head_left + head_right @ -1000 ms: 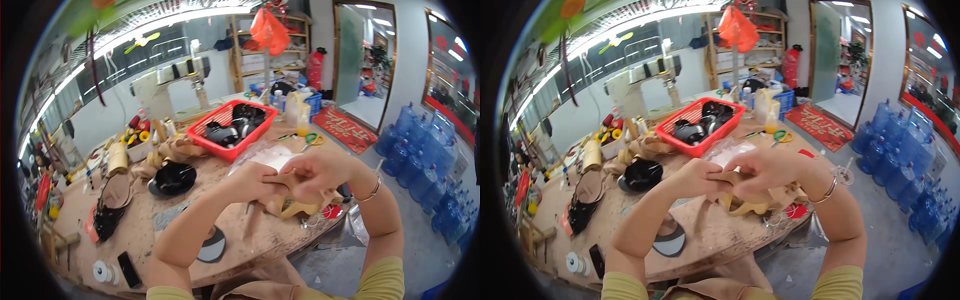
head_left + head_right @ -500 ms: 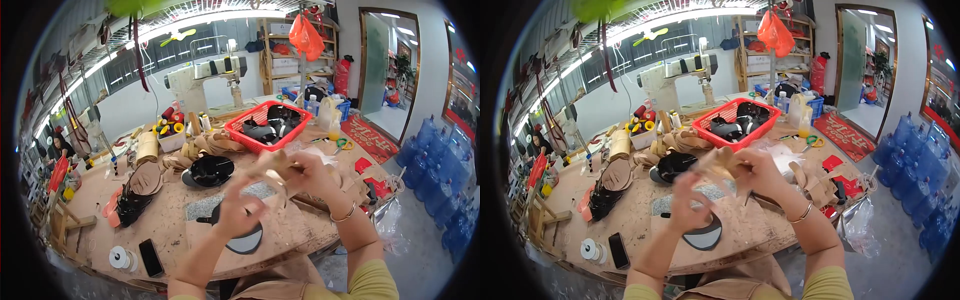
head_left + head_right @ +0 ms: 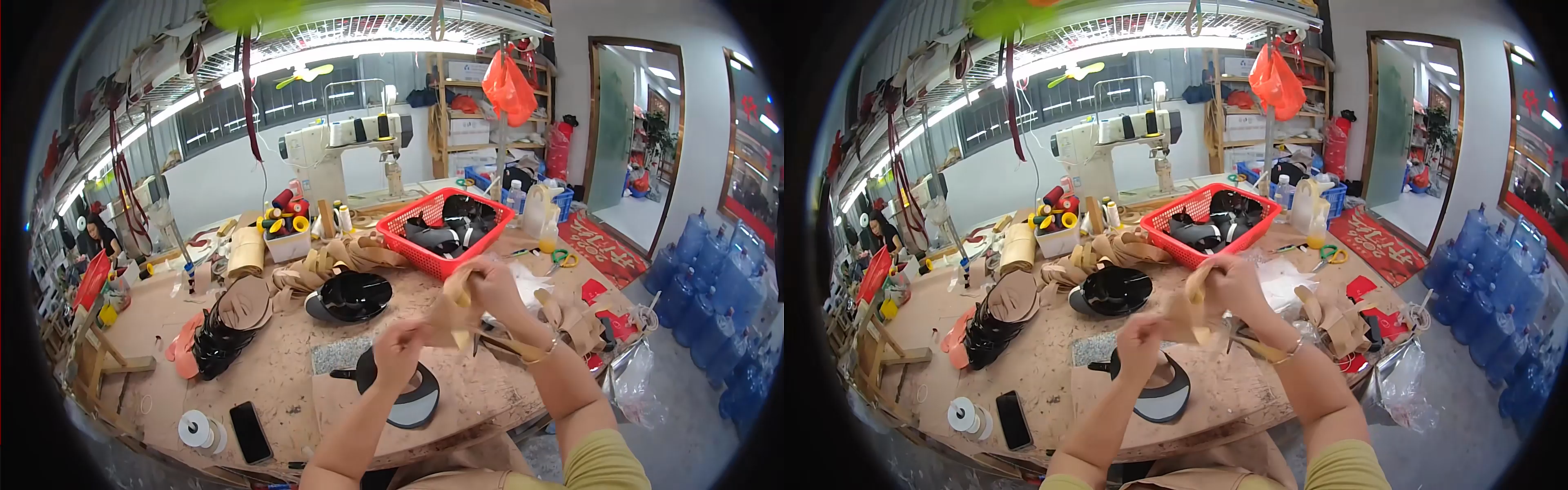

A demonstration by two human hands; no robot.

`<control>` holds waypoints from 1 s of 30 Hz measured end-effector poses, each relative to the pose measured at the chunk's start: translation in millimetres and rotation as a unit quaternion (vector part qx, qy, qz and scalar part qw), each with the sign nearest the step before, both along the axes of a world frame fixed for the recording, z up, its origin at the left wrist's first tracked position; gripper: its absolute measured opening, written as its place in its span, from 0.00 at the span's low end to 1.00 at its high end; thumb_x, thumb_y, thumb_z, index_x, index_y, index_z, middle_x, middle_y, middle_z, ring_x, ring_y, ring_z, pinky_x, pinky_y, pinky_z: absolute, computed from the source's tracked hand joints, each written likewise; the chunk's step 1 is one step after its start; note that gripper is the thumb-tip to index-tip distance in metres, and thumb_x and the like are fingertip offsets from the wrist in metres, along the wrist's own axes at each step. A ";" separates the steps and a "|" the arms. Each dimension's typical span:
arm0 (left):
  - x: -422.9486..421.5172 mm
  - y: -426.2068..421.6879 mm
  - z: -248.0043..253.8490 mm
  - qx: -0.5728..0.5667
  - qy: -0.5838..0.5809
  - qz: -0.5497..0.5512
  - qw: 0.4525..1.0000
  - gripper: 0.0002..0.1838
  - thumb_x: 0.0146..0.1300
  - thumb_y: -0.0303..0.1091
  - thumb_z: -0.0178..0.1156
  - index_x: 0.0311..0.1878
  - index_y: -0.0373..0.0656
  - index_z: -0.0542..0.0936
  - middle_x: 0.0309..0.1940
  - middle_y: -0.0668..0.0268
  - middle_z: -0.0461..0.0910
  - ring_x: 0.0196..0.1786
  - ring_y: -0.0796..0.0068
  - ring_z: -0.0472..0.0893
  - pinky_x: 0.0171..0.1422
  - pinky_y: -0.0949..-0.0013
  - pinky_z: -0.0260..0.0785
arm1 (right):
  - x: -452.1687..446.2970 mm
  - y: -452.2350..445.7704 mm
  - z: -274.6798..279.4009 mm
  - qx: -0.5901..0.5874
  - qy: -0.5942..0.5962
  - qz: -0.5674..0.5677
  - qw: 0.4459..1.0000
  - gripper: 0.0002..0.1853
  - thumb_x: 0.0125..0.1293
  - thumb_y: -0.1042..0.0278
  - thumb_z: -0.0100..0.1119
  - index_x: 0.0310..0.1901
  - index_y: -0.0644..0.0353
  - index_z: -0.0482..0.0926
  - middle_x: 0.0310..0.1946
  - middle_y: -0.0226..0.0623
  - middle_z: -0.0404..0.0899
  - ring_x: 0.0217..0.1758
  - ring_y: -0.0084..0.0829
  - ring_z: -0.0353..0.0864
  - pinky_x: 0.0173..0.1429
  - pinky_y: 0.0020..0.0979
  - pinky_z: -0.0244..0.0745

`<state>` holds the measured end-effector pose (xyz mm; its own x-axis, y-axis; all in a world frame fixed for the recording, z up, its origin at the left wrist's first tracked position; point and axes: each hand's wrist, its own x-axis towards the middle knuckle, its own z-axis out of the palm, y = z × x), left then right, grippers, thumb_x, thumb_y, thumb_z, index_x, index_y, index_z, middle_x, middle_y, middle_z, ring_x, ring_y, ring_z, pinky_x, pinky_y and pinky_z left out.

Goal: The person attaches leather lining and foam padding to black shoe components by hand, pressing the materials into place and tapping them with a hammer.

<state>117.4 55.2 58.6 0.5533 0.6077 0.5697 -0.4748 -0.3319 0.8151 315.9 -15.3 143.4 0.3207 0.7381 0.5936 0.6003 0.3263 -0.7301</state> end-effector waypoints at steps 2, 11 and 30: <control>-3.0 -7.7 -14.4 0.073 -0.065 0.289 0.952 0.07 0.64 0.22 0.60 0.44 0.40 0.74 0.32 0.69 0.76 0.34 0.87 0.76 0.38 0.84 0.69 | 23.2 22.4 -15.6 0.126 0.055 -0.242 0.960 0.06 0.58 0.78 0.56 0.37 0.63 0.80 0.31 0.44 0.82 0.33 0.35 0.82 0.39 0.31 0.75; -24.7 -17.1 -50.9 0.129 0.199 0.306 0.922 0.24 0.47 0.30 0.76 0.43 0.37 0.74 0.45 0.60 0.78 0.45 0.73 0.79 0.47 0.73 0.71 | -48.5 22.5 1.4 0.043 -0.049 -0.127 0.990 0.11 0.58 0.76 0.57 0.43 0.61 0.81 0.30 0.47 0.83 0.33 0.39 0.85 0.39 0.33 0.77; -32.1 -33.3 -29.8 -0.140 -0.076 0.191 0.969 0.42 0.55 0.17 0.51 0.74 0.48 0.52 0.55 0.66 0.67 0.49 0.75 0.74 0.55 0.72 0.70 | -134.3 45.4 54.0 -0.085 -0.318 -0.001 0.944 0.11 0.55 0.76 0.58 0.41 0.67 0.79 0.34 0.52 0.80 0.38 0.49 0.82 0.43 0.42 0.77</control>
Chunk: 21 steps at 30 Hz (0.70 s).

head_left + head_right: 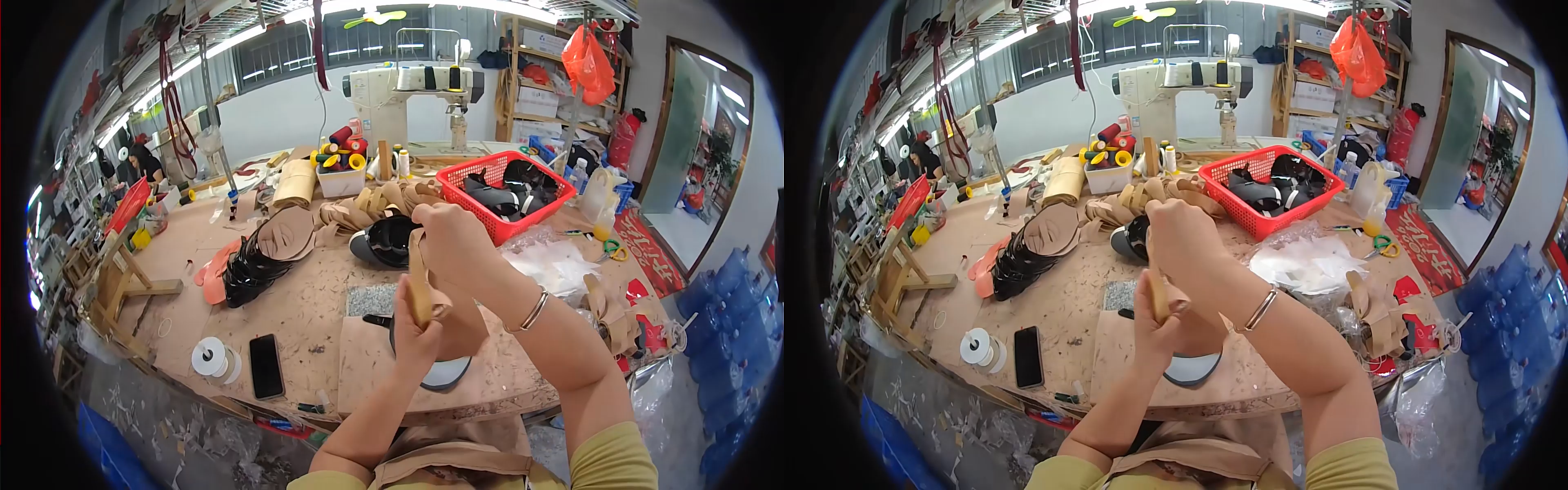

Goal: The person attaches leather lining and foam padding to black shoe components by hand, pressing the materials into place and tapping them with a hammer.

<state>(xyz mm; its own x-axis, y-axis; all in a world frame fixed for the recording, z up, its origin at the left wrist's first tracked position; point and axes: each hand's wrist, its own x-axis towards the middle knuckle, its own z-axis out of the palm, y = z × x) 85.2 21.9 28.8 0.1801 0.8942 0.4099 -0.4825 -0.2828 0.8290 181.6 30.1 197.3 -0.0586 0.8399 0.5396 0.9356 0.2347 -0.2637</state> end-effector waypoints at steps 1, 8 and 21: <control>-3.3 -0.3 0.5 -0.003 -0.001 0.002 1.000 0.42 0.55 0.17 0.51 0.74 0.48 0.52 0.55 0.66 0.67 0.49 0.75 0.74 0.55 0.72 0.70 | 0.7 -0.3 -0.5 0.012 0.007 0.019 1.000 0.11 0.55 0.77 0.58 0.41 0.67 0.80 0.34 0.52 0.81 0.39 0.49 0.82 0.42 0.42 0.78; -47.1 29.3 34.1 -0.176 -0.208 -0.041 0.961 0.25 0.71 0.43 0.52 0.67 0.45 0.64 0.50 0.65 0.75 0.38 0.79 0.76 0.40 0.76 0.72 | -29.5 -7.0 0.1 -0.023 0.175 0.236 0.956 0.30 0.52 0.69 0.68 0.60 0.59 0.73 0.40 0.43 0.81 0.36 0.31 0.81 0.39 0.29 0.77; -87.1 27.6 5.6 -0.267 -0.053 -0.126 0.954 0.29 0.72 0.58 0.41 0.57 0.42 0.74 0.44 0.62 0.78 0.46 0.64 0.80 0.50 0.59 0.75 | 5.0 -19.3 -119.1 -0.325 0.503 0.125 0.791 0.13 0.65 0.62 0.59 0.44 0.63 0.78 0.31 0.30 0.79 0.30 0.19 0.78 0.28 0.23 0.74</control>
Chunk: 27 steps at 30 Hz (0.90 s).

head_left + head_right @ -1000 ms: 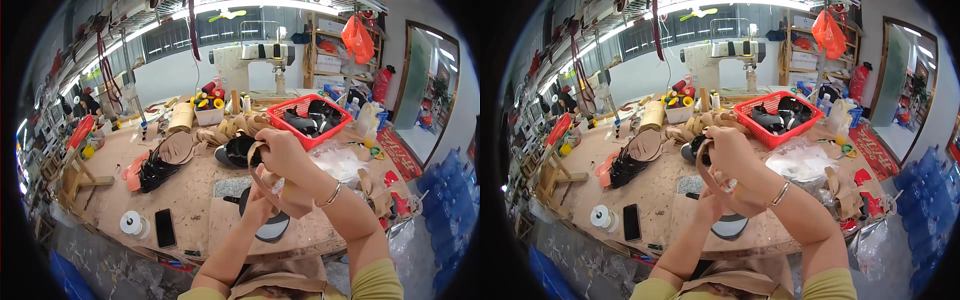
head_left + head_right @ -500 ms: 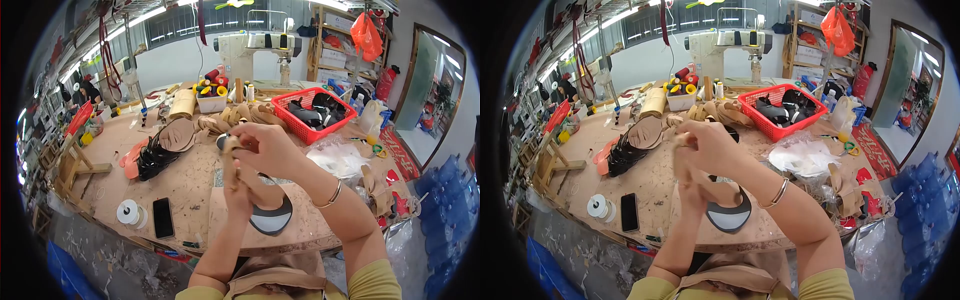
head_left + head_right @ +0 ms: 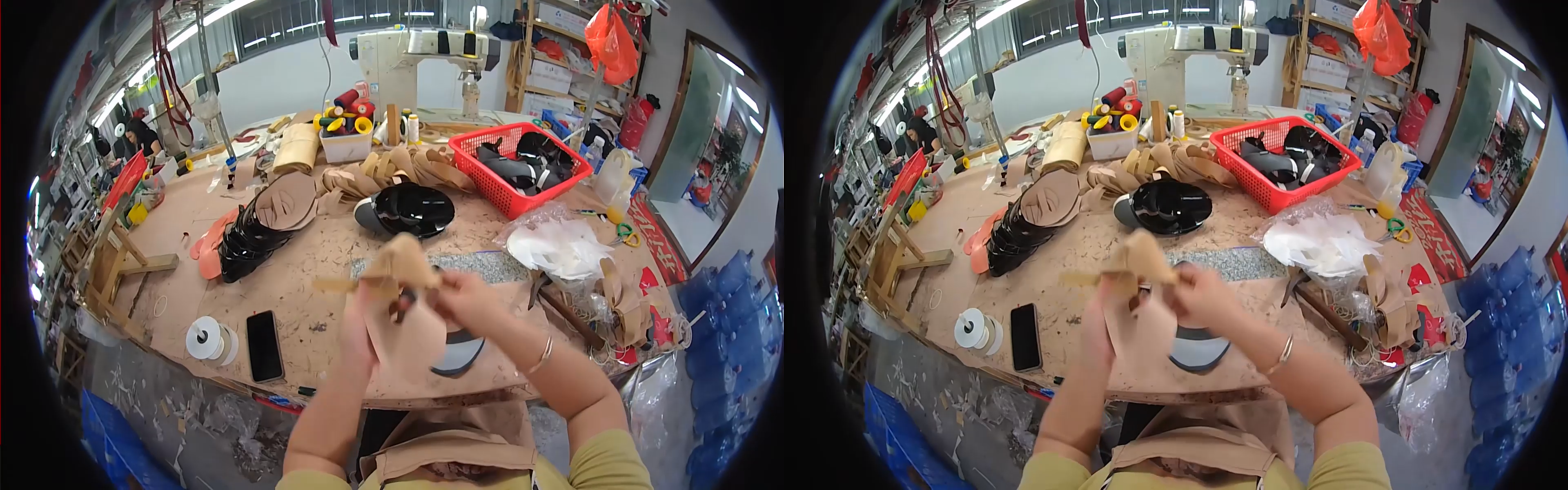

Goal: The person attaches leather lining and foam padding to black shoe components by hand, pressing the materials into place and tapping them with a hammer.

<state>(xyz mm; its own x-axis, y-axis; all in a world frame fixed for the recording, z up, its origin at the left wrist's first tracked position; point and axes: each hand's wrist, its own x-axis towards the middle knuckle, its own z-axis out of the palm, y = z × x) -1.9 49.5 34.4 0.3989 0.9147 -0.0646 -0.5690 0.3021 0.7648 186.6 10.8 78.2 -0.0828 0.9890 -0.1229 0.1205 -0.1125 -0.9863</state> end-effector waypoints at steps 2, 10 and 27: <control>-3.0 29.2 18.8 -0.091 -0.182 -0.209 0.956 0.31 0.71 0.60 0.40 0.59 0.42 0.73 0.45 0.59 0.78 0.45 0.61 0.80 0.44 0.60 0.76 | 16.3 30.8 6.8 0.126 -0.023 -0.122 0.984 0.10 0.70 0.65 0.51 0.44 0.61 0.75 0.35 0.33 0.78 0.33 0.21 0.81 0.31 0.24 0.80; 8.9 40.7 -28.4 -0.098 -0.073 -0.376 0.919 0.37 0.72 0.64 0.27 0.61 0.42 0.71 0.48 0.57 0.78 0.42 0.65 0.82 0.44 0.62 0.77 | 23.1 -24.1 -41.8 0.029 0.002 -0.125 0.992 0.24 0.59 0.75 0.64 0.56 0.70 0.69 0.43 0.39 0.79 0.46 0.24 0.80 0.49 0.27 0.78; 19.4 28.0 -14.5 0.109 0.448 -0.233 0.856 0.12 0.61 0.29 0.62 0.46 0.37 0.77 0.36 0.64 0.80 0.40 0.75 0.80 0.46 0.71 0.73 | 31.8 -37.8 -54.8 0.215 -0.275 -0.164 0.923 0.10 0.62 0.78 0.59 0.46 0.63 0.79 0.30 0.43 0.82 0.31 0.30 0.81 0.39 0.26 0.75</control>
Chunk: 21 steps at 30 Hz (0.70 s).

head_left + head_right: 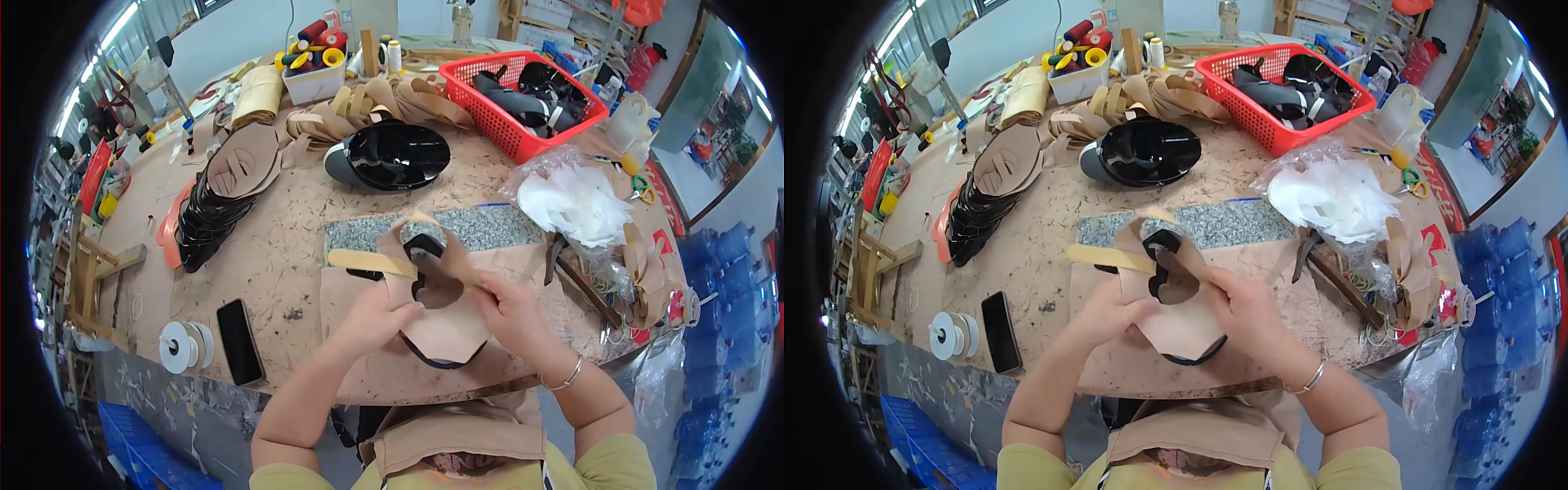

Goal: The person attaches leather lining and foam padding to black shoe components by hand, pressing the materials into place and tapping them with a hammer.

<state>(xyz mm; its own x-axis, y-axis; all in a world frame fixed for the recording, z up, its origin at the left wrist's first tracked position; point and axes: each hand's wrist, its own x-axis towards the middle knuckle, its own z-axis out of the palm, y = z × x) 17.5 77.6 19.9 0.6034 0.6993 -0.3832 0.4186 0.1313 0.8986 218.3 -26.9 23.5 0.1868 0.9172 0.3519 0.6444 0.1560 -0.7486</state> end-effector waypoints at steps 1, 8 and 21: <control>-0.1 -3.1 -6.0 0.036 0.062 -0.023 0.997 0.14 0.60 0.29 0.63 0.49 0.38 0.78 0.40 0.64 0.80 0.44 0.75 0.80 0.48 0.72 0.73 | 0.5 -6.2 -1.8 -0.042 0.000 -0.001 0.999 0.10 0.61 0.77 0.60 0.45 0.64 0.79 0.29 0.46 0.81 0.30 0.34 0.81 0.37 0.28 0.75; -3.3 -10.2 -49.6 0.209 -0.031 0.001 0.977 0.31 0.53 0.33 0.69 0.62 0.44 0.71 0.49 0.55 0.80 0.52 0.57 0.80 0.55 0.62 0.72 | 1.1 -19.0 -23.9 -0.134 -0.006 -0.050 0.990 0.18 0.54 0.75 0.64 0.48 0.61 0.74 0.23 0.42 0.78 0.24 0.41 0.80 0.30 0.33 0.73; 7.3 -11.7 -19.8 0.115 0.116 0.011 0.987 0.32 0.54 0.35 0.68 0.61 0.38 0.68 0.45 0.48 0.80 0.48 0.52 0.81 0.51 0.59 0.73 | 1.4 -21.7 -37.5 -0.118 0.020 -0.056 0.991 0.19 0.51 0.80 0.61 0.47 0.62 0.73 0.19 0.36 0.75 0.21 0.32 0.76 0.29 0.30 0.71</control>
<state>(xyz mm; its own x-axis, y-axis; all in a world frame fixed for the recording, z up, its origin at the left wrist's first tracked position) 24.8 65.9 0.0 0.5016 0.7963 -0.3382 0.6153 -0.0535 0.7865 219.7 -48.6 -14.1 0.3023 0.9457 0.1192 0.6162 -0.0985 -0.7814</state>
